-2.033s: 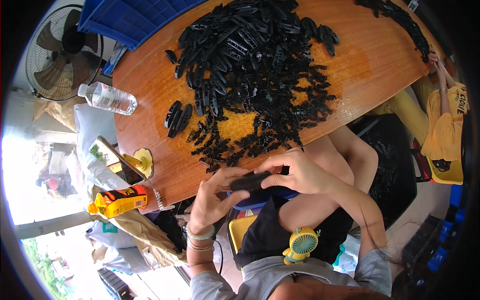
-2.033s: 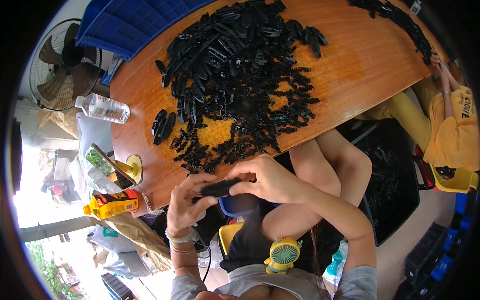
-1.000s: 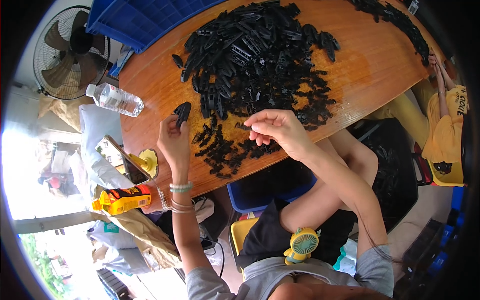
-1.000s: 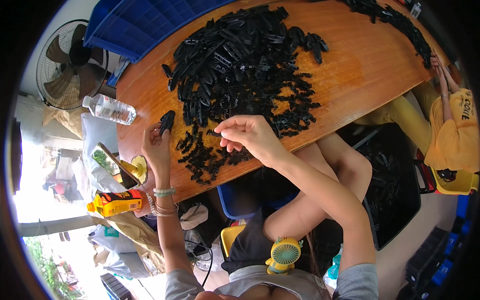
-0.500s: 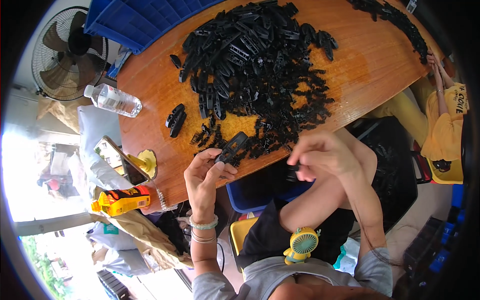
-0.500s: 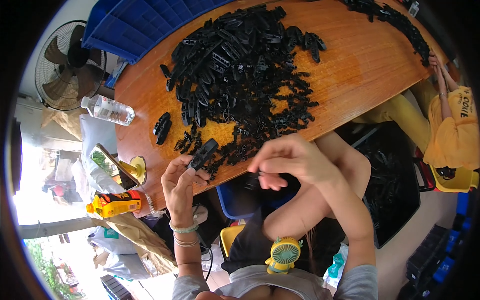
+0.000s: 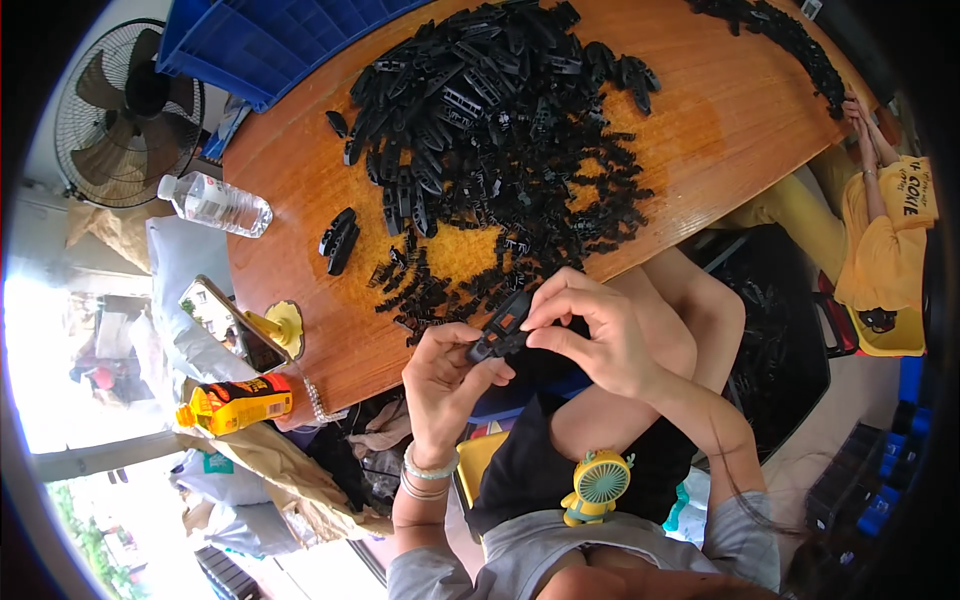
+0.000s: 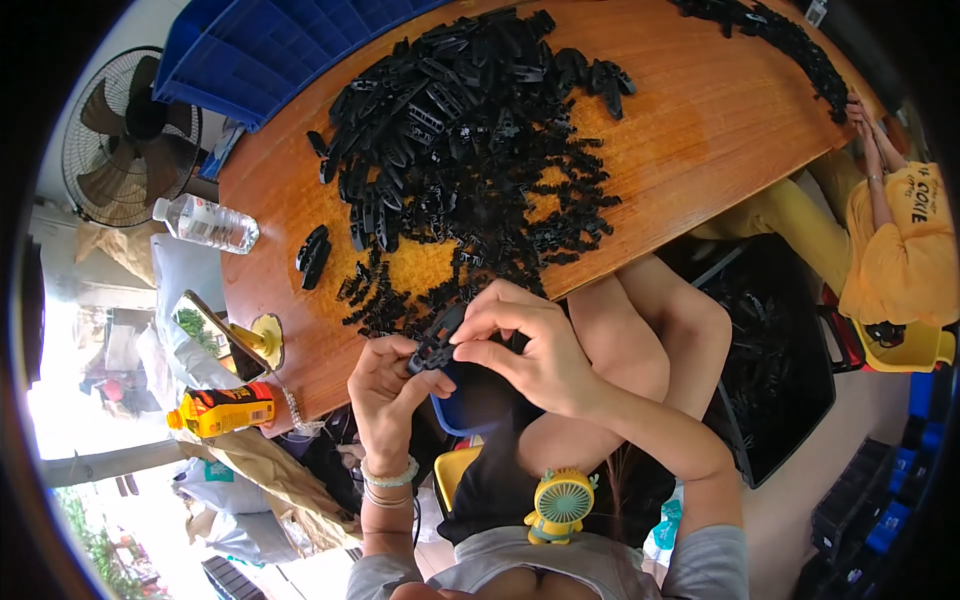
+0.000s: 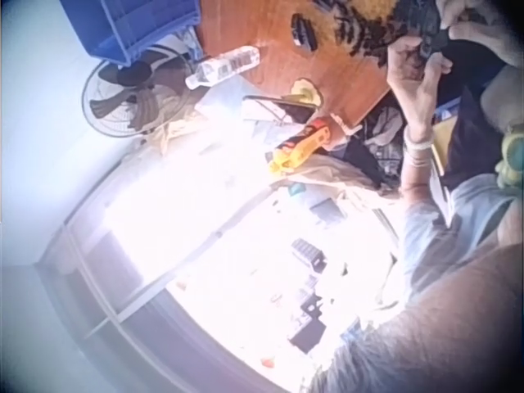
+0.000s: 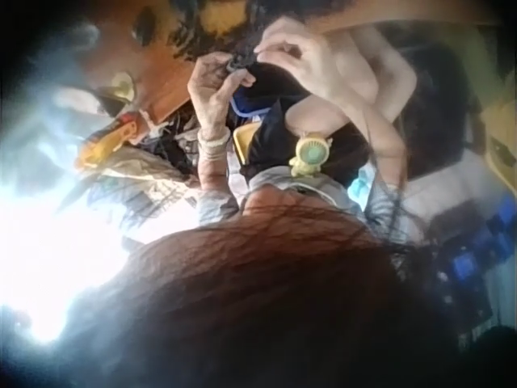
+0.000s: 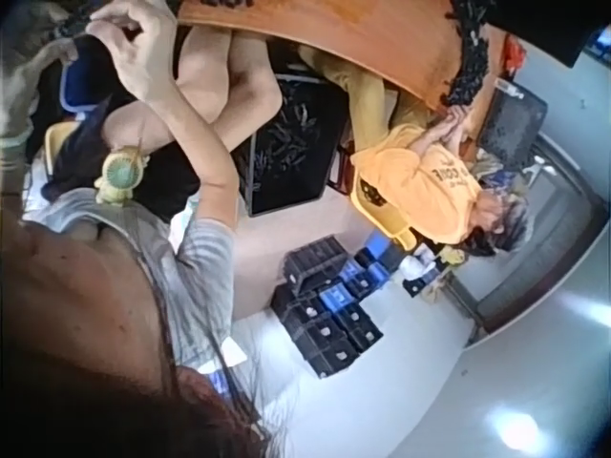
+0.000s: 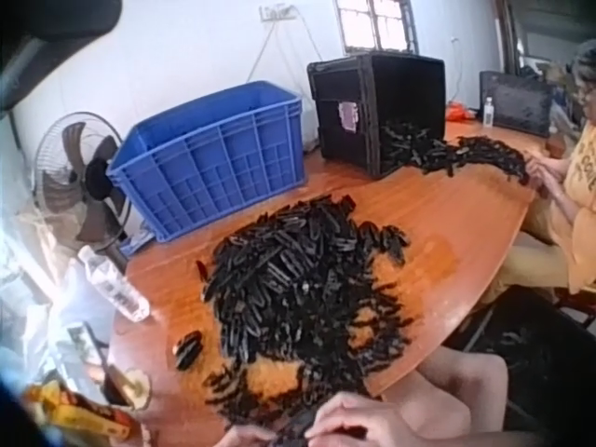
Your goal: The person arranges plastic pieces on a table and repeatedly assembles plastic components by inserting small clips into plastic holders by hand.
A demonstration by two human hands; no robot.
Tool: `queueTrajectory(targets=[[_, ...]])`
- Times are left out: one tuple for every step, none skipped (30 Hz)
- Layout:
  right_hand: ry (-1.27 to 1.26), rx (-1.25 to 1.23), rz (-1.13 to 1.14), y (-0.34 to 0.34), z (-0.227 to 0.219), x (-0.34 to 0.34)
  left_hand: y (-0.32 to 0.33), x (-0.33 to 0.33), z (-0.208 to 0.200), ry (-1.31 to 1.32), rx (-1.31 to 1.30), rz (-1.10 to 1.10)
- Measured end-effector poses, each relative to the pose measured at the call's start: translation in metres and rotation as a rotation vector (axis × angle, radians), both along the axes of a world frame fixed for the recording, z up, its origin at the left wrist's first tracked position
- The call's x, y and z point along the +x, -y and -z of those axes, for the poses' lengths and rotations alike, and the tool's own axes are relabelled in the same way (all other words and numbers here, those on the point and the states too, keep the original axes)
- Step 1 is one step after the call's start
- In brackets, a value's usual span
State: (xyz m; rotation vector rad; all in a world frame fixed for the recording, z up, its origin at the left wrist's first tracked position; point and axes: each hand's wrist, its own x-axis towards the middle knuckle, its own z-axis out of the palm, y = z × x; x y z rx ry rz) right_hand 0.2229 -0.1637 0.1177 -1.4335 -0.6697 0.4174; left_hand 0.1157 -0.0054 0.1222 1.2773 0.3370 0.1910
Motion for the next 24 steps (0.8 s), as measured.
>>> queueTrajectory(targets=[[0.174, -0.007, 0.031, -0.005, -0.002, -0.001, 0.002, -0.001, -0.001, -0.01, 0.016, -0.004], [0.23, 0.02, 0.094, -0.009, 0.003, -0.003, 0.001, -0.002, -0.002, -0.013, 0.018, -0.007], [0.228, 0.02, 0.091, -0.009, 0.004, -0.004, 0.0, -0.004, -0.003, -0.016, 0.043, 0.008], [0.23, 0.01, 0.089, -0.009, 0.005, -0.005, 0.0, -0.005, -0.003, -0.018, 0.068, 0.024], [0.232, 0.0, 0.087, -0.008, 0.005, -0.005, 0.0, -0.006, -0.003, -0.02, 0.067, 0.023], [0.231, -0.001, 0.088, -0.008, 0.005, -0.006, 0.0, -0.006, -0.002, -0.016, 0.059, 0.024], [0.129, -0.001, 0.093, -0.008, 0.005, -0.007, 0.0, -0.006, 0.0, -0.012, 0.051, 0.026], [0.028, -0.001, 0.098, -0.009, 0.005, -0.009, 0.002, -0.006, 0.002, -0.013, 0.05, 0.028], [0.028, 0.0, 0.099, -0.01, 0.008, -0.011, 0.007, -0.006, 0.003, 0.011, -0.017, 0.006], [0.04, 0.044, 0.159, -0.013, 0.013, -0.012, 0.012, -0.005, 0.005, 0.036, -0.085, -0.015], [0.053, 0.089, 0.22, -0.015, 0.015, -0.014, 0.014, -0.005, 0.01, 0.036, -0.085, -0.014], [0.051, 0.088, 0.22, -0.015, 0.016, -0.014, 0.016, -0.004, 0.016, 0.039, -0.047, -0.075], [0.044, 0.091, 0.217, -0.015, 0.017, -0.015, 0.016, -0.003, 0.018, 0.042, -0.01, -0.137], [0.037, 0.094, 0.215, -0.015, 0.017, -0.016, 0.015, -0.005, 0.016, 0.005, 0.028, -0.11], [0.036, 0.092, 0.217, -0.014, 0.016, -0.018, 0.016, -0.001, 0.011, 0.004, 0.026, -0.109], [0.023, 0.063, 0.193, -0.014, 0.016, -0.02, 0.017, 0.004, 0.005, -0.021, -0.005, -0.089], [0.011, 0.034, 0.169, -0.014, 0.015, -0.023, 0.017, 0.006, 0.002, -0.045, -0.035, -0.07], [0.022, 0.052, 0.182, -0.016, 0.016, -0.026, 0.015, 0.007, 0.008, -0.048, -0.019, -0.052], [0.023, 0.053, 0.182, -0.017, 0.017, -0.027, 0.016, 0.006, 0.01, -0.047, -0.018, -0.052], [-0.001, 0.064, 0.208, -0.017, 0.018, -0.027, 0.016, 0.002, 0.011, -0.045, -0.012, -0.055], [-0.029, 0.074, 0.235, -0.017, 0.018, -0.027, 0.017, 0.001, 0.011, -0.046, -0.006, -0.056], [-0.031, 0.074, 0.236, -0.017, 0.018, -0.026, 0.017, 0.001, 0.01, -0.049, -0.006, -0.054], [0.052, 0.055, 0.241, -0.016, 0.019, -0.025, 0.016, 0.0, 0.008, -0.05, 0.007, -0.053], [0.14, 0.036, 0.244, -0.015, 0.019, -0.023, 0.016, 0.0, 0.007, -0.047, 0.02, -0.053]])
